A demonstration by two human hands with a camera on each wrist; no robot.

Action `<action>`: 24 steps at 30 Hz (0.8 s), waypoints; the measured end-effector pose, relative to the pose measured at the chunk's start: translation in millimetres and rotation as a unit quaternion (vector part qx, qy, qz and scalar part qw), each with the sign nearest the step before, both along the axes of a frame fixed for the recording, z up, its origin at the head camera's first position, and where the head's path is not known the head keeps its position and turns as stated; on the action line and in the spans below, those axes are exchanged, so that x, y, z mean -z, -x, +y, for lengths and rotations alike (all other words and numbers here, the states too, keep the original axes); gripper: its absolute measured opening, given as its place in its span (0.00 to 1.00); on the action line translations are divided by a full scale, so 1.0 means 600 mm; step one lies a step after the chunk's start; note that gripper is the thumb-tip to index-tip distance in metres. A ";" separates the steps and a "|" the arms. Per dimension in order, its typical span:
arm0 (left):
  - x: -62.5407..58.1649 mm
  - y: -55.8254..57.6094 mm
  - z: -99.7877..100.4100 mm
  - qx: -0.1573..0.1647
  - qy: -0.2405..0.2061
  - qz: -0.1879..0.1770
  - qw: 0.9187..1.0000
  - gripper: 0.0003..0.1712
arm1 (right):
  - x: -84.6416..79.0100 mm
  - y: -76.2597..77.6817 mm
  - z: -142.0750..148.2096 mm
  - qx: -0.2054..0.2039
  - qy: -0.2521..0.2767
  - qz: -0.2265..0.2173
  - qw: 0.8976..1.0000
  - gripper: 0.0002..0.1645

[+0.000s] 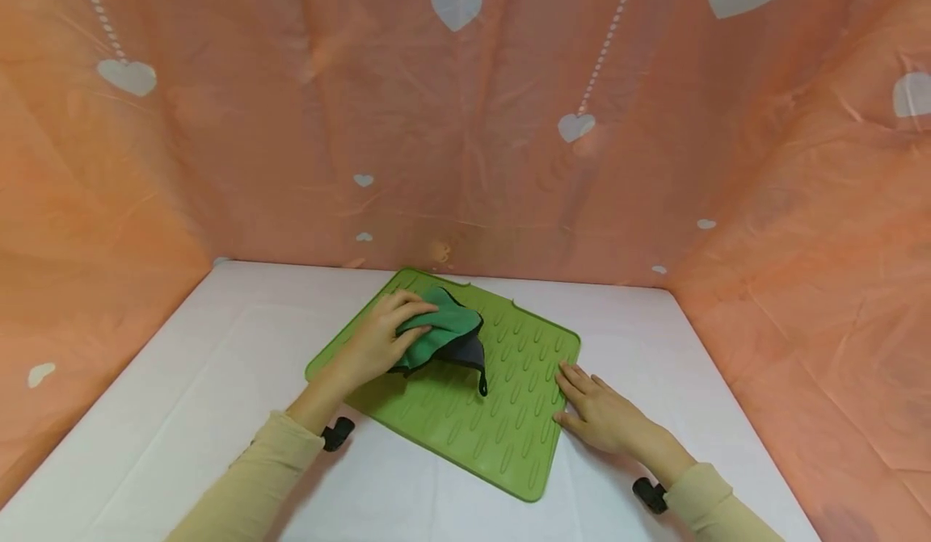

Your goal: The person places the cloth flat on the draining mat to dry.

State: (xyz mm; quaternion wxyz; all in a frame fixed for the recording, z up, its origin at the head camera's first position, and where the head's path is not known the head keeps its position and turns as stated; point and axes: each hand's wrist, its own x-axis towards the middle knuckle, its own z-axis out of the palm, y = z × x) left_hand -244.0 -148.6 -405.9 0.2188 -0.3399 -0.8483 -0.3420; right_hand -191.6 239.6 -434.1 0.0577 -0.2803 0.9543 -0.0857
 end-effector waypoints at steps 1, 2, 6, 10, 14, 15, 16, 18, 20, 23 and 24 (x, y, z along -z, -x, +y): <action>0.003 -0.001 0.005 0.006 0.010 -0.005 1.000 0.19 | 0.000 0.000 0.000 0.000 0.000 0.000 1.000 0.40; 0.005 -0.002 0.009 0.009 0.023 -0.011 1.000 0.18 | 0.001 0.001 0.000 0.000 0.000 -0.001 1.000 0.40; 0.009 -0.008 0.019 0.027 0.071 -0.047 0.996 0.17 | 0.003 0.002 0.001 0.000 0.000 -0.003 1.000 0.40; 0.012 -0.016 0.022 0.042 0.130 -0.082 0.987 0.17 | 0.003 0.002 0.002 0.001 -0.001 -0.004 1.000 0.40; 0.016 -0.024 0.019 0.053 0.173 -0.113 0.977 0.19 | 0.003 0.001 0.001 0.002 -0.003 -0.003 1.000 0.40; 0.018 -0.026 0.018 0.054 0.182 -0.122 0.974 0.20 | 0.003 0.000 0.000 0.002 -0.003 -0.003 1.000 0.40; 0.020 -0.028 0.017 0.054 0.193 -0.127 0.971 0.20 | 0.003 0.000 0.000 0.003 -0.003 -0.003 1.000 0.40; 0.025 -0.032 0.014 0.052 0.214 -0.139 0.966 0.22 | 0.003 -0.001 -0.001 0.003 -0.004 -0.002 1.000 0.40; 0.031 -0.036 0.012 0.053 0.230 -0.154 0.960 0.25 | 0.002 -0.002 -0.001 0.002 -0.005 0.000 1.000 0.40; 0.038 -0.040 0.011 0.060 0.239 -0.172 0.954 0.27 | 0.002 -0.002 -0.001 0.002 -0.002 0.003 1.000 0.40; 0.040 -0.041 0.010 0.062 0.238 -0.178 0.953 0.28 | 0.002 -0.001 -0.001 0.004 -0.001 0.003 1.000 0.40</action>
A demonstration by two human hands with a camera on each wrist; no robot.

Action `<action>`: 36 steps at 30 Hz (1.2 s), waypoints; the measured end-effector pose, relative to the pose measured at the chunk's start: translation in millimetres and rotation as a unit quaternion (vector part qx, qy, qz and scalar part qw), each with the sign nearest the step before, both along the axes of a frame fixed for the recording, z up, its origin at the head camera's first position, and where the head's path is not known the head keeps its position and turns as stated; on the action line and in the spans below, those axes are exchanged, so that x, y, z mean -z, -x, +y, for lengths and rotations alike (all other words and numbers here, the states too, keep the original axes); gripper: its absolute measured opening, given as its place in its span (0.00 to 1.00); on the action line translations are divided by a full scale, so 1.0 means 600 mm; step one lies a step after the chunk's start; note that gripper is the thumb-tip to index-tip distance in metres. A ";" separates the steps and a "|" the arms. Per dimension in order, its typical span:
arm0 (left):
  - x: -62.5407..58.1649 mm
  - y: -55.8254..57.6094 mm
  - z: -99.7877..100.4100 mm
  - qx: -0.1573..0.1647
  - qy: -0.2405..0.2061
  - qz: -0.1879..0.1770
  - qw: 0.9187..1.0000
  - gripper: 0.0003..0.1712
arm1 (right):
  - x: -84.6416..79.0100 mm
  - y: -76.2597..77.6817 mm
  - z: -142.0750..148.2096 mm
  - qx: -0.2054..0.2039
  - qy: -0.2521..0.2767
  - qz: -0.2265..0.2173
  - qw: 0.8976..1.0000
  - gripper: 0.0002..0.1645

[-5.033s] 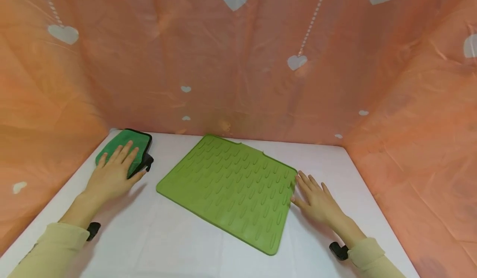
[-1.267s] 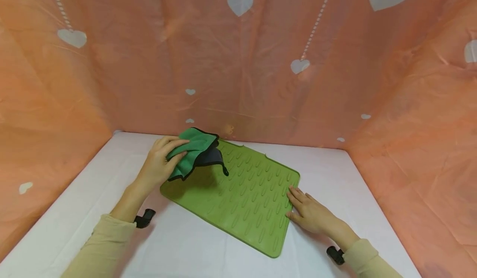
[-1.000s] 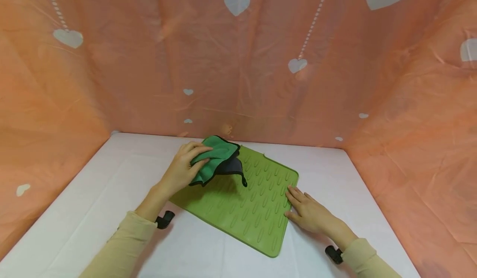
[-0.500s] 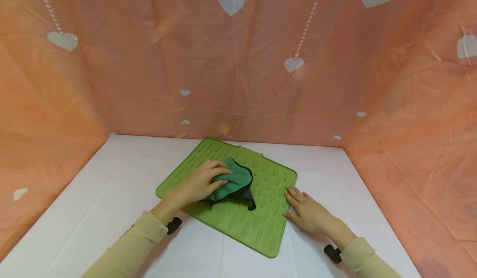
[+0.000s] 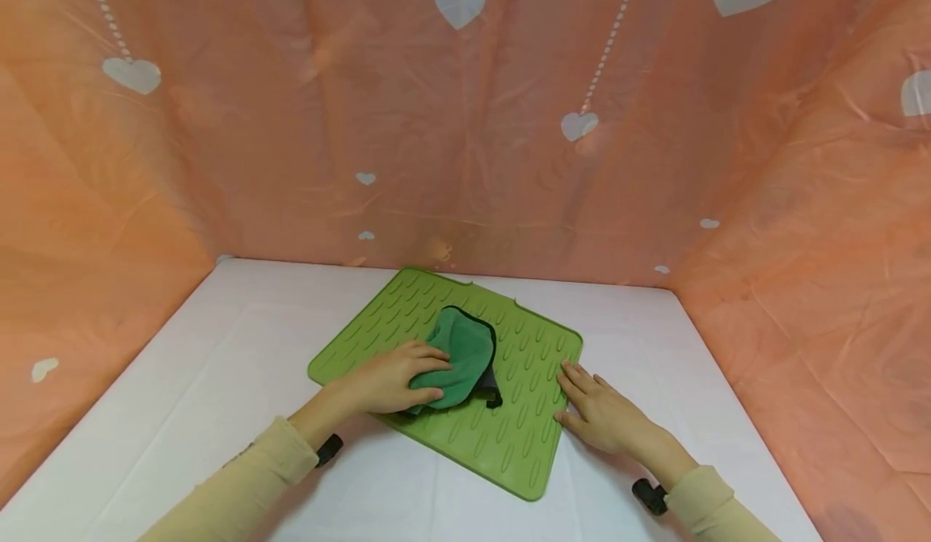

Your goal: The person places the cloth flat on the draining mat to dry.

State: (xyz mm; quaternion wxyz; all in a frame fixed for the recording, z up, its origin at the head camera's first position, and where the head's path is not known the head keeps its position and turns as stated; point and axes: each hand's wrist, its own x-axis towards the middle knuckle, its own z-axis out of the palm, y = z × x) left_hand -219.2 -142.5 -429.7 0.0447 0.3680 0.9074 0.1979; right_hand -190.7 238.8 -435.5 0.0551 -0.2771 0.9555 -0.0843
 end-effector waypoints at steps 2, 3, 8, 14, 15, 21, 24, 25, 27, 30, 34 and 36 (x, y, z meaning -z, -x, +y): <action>0.002 -0.003 -0.001 0.002 -0.002 -0.002 1.000 0.29 | 0.001 0.000 0.000 0.004 0.002 -0.001 1.000 0.40; 0.002 -0.004 -0.001 0.003 -0.002 -0.001 1.000 0.29 | 0.001 0.001 0.001 0.006 0.005 -0.002 1.000 0.40; -0.001 -0.008 -0.003 -0.001 -0.008 0.017 1.000 0.30 | 0.004 0.004 0.000 0.016 0.032 0.011 0.999 0.40; -0.012 -0.004 -0.008 -0.027 -0.087 0.046 0.995 0.24 | 0.000 0.019 -0.023 0.045 0.133 0.042 0.989 0.35; -0.013 -0.001 -0.009 -0.034 -0.105 0.053 0.992 0.22 | -0.002 0.022 -0.030 0.052 0.155 0.042 0.986 0.34; -0.025 0.023 -0.012 -0.097 -0.216 0.038 0.971 0.16 | -0.005 0.048 -0.076 0.103 0.255 0.026 0.961 0.30; -0.027 0.038 -0.016 -0.128 -0.255 -0.001 0.958 0.15 | -0.007 0.061 -0.099 0.116 0.282 0.009 0.952 0.27; -0.027 0.043 -0.018 -0.141 -0.260 -0.015 0.955 0.15 | -0.008 0.065 -0.106 0.115 0.289 0.004 0.950 0.26; -0.025 0.053 -0.022 -0.155 -0.265 -0.038 0.951 0.14 | -0.007 0.071 -0.120 0.112 0.300 -0.005 0.947 0.25; -0.020 0.066 -0.026 -0.164 -0.253 -0.057 0.952 0.14 | -0.006 0.079 -0.137 0.109 0.309 -0.025 0.944 0.24; -0.011 0.076 -0.030 -0.148 -0.216 -0.070 0.963 0.15 | -0.006 0.085 -0.154 0.110 0.293 -0.049 0.948 0.25; -0.007 0.077 -0.031 -0.132 -0.200 -0.079 0.968 0.15 | -0.006 0.089 -0.160 0.110 0.278 -0.054 0.953 0.26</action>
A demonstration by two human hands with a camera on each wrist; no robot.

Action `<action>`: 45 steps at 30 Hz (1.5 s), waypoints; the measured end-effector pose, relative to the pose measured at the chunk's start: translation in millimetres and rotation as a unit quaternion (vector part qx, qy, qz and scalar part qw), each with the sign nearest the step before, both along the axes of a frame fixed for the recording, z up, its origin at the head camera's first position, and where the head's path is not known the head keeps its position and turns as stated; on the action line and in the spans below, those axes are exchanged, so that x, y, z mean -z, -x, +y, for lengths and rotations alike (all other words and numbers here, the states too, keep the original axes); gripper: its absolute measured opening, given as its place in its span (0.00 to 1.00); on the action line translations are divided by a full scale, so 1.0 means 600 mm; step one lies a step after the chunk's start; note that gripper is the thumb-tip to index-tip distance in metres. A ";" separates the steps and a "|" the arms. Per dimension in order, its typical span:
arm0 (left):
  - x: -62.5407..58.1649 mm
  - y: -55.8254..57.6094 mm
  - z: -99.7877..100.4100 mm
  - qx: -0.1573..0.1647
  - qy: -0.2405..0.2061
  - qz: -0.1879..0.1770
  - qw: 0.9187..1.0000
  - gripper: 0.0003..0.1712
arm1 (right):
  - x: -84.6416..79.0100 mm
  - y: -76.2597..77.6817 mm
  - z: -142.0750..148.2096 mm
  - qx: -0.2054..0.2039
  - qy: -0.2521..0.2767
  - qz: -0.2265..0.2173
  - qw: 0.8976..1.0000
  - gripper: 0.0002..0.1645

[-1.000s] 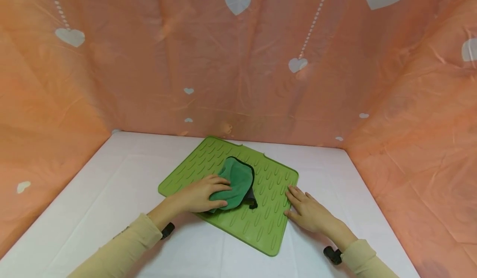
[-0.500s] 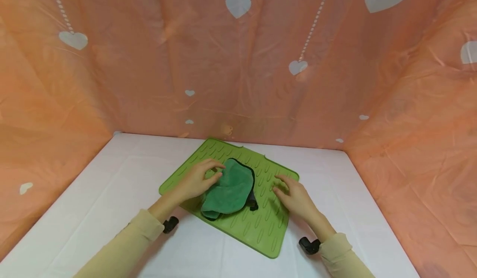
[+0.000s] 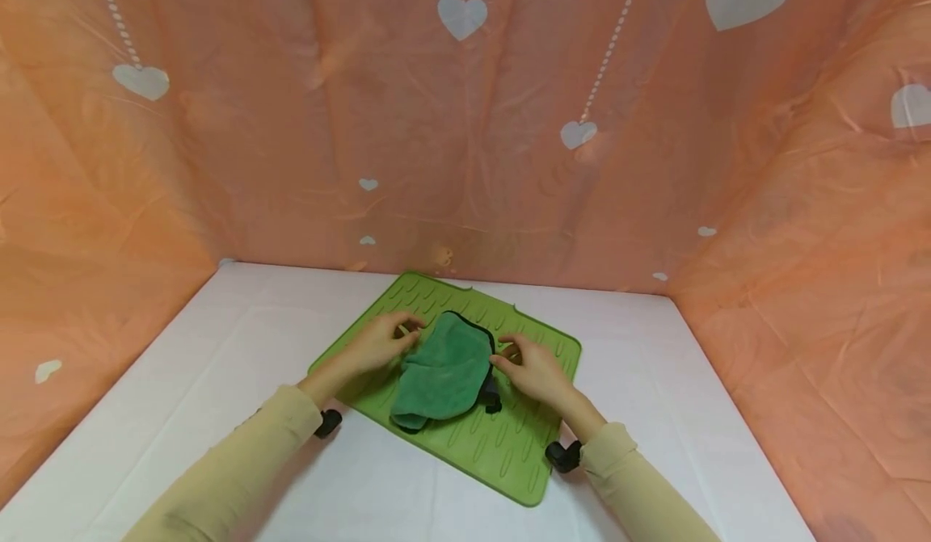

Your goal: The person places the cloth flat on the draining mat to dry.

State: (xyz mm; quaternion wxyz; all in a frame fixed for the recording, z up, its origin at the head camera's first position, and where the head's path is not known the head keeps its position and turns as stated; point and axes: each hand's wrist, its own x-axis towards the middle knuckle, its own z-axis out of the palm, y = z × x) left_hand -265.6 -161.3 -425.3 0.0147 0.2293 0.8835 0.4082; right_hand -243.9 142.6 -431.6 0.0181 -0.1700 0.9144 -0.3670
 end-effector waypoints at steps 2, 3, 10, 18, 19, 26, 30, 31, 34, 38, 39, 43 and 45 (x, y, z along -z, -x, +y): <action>0.004 0.000 0.000 0.013 0.009 -0.011 1.000 0.15 | -0.001 0.003 -0.006 -0.005 -0.011 -0.005 1.000 0.25; 0.006 0.000 0.000 0.019 0.015 -0.012 1.000 0.15 | -0.001 0.004 -0.008 -0.007 -0.015 -0.006 1.000 0.24; 0.011 -0.003 0.002 0.036 0.023 -0.025 0.999 0.15 | -0.001 0.012 -0.015 -0.043 -0.017 0.006 0.999 0.17; 0.018 -0.006 0.008 0.035 -0.001 -0.075 0.997 0.16 | 0.007 0.012 -0.016 -0.050 -0.011 -0.003 0.999 0.16; 0.019 -0.007 0.008 0.034 -0.004 -0.076 0.997 0.16 | 0.008 0.013 -0.016 -0.049 -0.010 -0.004 0.999 0.16; 0.017 -0.008 0.007 0.024 -0.028 -0.056 0.998 0.14 | 0.007 0.010 -0.012 -0.040 0.009 -0.012 0.999 0.16; 0.008 -0.008 0.006 0.006 -0.051 -0.035 0.998 0.12 | 0.001 0.006 -0.005 -0.030 0.022 -0.008 0.999 0.15; 0.004 -0.008 0.005 0.001 -0.056 -0.024 0.998 0.12 | 0.000 0.005 -0.003 -0.028 0.025 -0.005 0.999 0.15; -0.009 -0.010 0.003 -0.016 -0.068 0.000 0.998 0.12 | -0.006 0.001 0.004 -0.019 0.033 0.009 0.999 0.14; -0.026 -0.015 0.001 -0.043 -0.073 0.041 0.996 0.12 | -0.013 -0.004 0.014 0.000 0.044 0.024 0.999 0.14; -0.030 -0.016 0.001 -0.050 -0.071 0.057 0.995 0.11 | -0.015 -0.005 0.017 0.007 0.044 0.027 0.999 0.14; -0.049 -0.019 -0.001 -0.064 -0.074 0.132 0.986 0.10 | -0.019 -0.007 0.031 0.034 0.039 0.047 0.998 0.15; -0.056 -0.020 0.002 -0.058 -0.063 0.164 0.983 0.09 | -0.020 -0.004 0.040 0.044 0.035 0.059 0.997 0.14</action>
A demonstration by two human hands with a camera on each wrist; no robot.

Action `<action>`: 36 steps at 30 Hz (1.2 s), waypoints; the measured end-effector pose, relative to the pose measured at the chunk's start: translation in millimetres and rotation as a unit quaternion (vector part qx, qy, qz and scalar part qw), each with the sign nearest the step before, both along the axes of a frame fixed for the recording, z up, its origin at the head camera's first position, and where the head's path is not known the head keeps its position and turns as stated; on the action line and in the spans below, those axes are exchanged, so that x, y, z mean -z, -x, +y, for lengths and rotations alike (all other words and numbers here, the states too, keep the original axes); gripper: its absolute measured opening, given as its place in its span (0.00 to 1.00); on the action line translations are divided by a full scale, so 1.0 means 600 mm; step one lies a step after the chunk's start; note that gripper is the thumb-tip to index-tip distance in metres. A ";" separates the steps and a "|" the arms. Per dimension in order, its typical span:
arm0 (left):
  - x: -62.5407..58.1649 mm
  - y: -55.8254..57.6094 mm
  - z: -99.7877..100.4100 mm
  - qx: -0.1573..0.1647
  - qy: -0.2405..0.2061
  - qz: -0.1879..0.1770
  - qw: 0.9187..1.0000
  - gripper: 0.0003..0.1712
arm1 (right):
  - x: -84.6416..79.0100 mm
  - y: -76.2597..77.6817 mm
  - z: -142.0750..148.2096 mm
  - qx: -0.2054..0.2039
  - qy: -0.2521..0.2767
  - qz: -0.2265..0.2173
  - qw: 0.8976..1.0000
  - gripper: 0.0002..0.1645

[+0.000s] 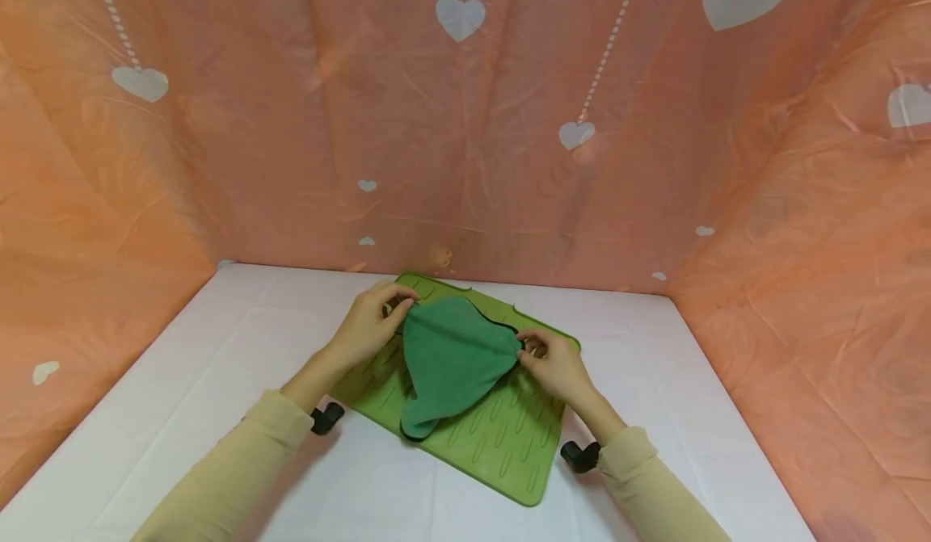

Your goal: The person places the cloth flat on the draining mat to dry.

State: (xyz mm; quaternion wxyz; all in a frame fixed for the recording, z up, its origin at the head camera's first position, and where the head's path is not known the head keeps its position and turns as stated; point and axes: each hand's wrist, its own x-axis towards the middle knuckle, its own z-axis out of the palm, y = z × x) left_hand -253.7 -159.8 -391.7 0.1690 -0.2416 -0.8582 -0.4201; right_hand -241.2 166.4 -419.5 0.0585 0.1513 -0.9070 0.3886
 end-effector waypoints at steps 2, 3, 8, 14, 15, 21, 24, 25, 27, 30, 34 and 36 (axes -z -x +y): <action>-0.002 0.000 0.005 0.008 0.021 0.018 1.000 0.09 | 0.001 0.004 0.008 0.008 -0.004 0.007 1.000 0.14; -0.001 0.000 0.009 0.014 0.033 0.021 0.999 0.09 | 0.003 0.006 0.012 0.010 -0.006 0.008 1.000 0.14; 0.016 -0.003 0.023 0.037 0.112 -0.009 0.993 0.10 | 0.014 0.009 0.025 0.001 -0.036 -0.039 0.999 0.13; 0.042 -0.010 0.029 0.062 0.207 -0.067 0.974 0.10 | 0.021 0.002 0.032 -0.024 -0.074 -0.099 0.992 0.15; 0.044 -0.010 0.028 0.066 0.213 -0.071 0.972 0.10 | 0.020 0.001 0.032 -0.026 -0.076 -0.101 0.992 0.15; 0.040 -0.005 0.021 0.067 0.162 -0.067 0.982 0.10 | 0.009 0.008 0.033 -0.011 -0.089 -0.111 0.990 0.16; 0.033 0.007 0.012 0.050 0.121 -0.069 0.989 0.10 | 0.008 0.019 0.035 -0.003 -0.092 -0.102 0.991 0.17; 0.031 0.011 0.008 0.039 0.112 -0.073 0.990 0.11 | 0.008 0.024 0.036 -0.001 -0.091 -0.096 0.991 0.17; 0.030 0.024 -0.002 0.022 0.094 -0.083 0.992 0.11 | 0.010 0.033 0.039 -0.001 -0.086 -0.088 0.992 0.18; 0.034 0.042 -0.017 -0.006 0.080 -0.115 0.990 0.14 | 0.013 0.045 0.042 0.000 -0.080 -0.084 0.993 0.18; 0.043 0.063 -0.038 -0.021 0.073 -0.173 0.982 0.19 | 0.020 0.059 0.044 -0.004 -0.081 -0.084 0.993 0.19; 0.046 0.071 -0.046 -0.020 0.078 -0.197 0.977 0.21 | 0.022 0.065 0.043 -0.006 -0.084 -0.082 0.993 0.19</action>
